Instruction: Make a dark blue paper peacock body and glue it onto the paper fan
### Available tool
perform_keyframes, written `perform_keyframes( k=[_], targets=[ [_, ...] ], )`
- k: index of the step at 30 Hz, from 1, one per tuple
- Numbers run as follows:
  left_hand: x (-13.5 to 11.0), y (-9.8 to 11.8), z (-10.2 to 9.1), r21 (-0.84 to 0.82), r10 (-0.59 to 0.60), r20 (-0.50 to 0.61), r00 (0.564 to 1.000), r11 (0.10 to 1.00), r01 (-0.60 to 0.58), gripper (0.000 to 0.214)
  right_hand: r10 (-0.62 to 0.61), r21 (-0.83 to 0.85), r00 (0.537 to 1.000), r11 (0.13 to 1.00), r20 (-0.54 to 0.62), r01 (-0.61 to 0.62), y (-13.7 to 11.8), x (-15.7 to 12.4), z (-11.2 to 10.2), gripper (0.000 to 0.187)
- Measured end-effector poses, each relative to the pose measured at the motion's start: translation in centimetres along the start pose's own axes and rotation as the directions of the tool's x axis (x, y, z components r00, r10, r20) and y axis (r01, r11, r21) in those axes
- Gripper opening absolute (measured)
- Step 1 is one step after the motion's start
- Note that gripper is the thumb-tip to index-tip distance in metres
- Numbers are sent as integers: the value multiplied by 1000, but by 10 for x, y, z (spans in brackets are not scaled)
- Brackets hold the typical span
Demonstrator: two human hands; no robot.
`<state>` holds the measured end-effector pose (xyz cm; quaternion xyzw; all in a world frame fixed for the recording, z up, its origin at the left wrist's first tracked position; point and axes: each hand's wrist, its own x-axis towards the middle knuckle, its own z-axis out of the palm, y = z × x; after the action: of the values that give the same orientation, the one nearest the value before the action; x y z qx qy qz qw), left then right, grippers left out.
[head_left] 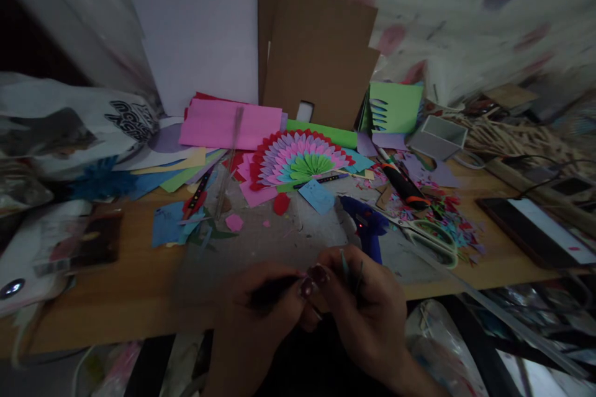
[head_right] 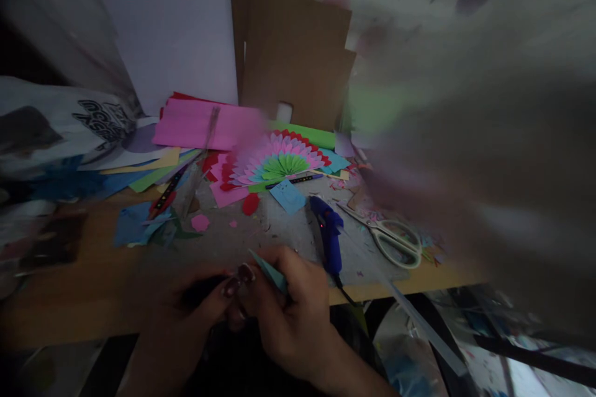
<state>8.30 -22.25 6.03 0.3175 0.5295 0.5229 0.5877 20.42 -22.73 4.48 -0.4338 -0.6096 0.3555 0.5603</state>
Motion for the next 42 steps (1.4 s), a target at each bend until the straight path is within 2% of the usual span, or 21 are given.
perform_keyframes(
  k=[3,6,10,14,17,21,26,32,35,39,42],
  targets=[
    [0,-2,-1,-87,-26,0,1000,996,26,6,-25,-79,999,997,-48,21,1,4,-3,16],
    [2,-3,-5,-121,-38,-14,999,992,36,9,3,-152,993,988,-119,-21,5,6,-7,21],
    [6,0,-13,-142,-83,-3,997,986,82,15,105,-1,984,994,-140,-107,12,7,-10,33],
    [6,0,-16,-137,-147,32,989,979,150,16,216,187,976,960,-27,-207,6,13,-5,37],
    [6,-5,-17,-121,-119,73,990,984,128,15,282,301,955,906,92,-297,-5,17,1,35],
    [6,-11,-19,-6,-69,92,993,998,70,17,339,391,927,840,163,-376,-12,18,7,34],
    [6,-10,-19,20,-83,121,989,996,81,25,374,409,901,803,219,-433,-8,14,5,36],
    [5,-9,-17,24,-41,101,994,999,39,10,381,406,858,764,345,-502,-2,8,1,31],
    [4,-9,-16,25,-35,89,995,999,33,13,364,395,865,780,345,-486,-4,10,2,35],
    [4,-9,-15,-2,-10,90,996,1000,11,9,332,290,914,873,235,-392,-5,13,2,39],
    [4,-8,-15,-18,-23,92,996,1000,25,9,348,289,908,867,232,-406,-3,14,2,41]
  ],
)
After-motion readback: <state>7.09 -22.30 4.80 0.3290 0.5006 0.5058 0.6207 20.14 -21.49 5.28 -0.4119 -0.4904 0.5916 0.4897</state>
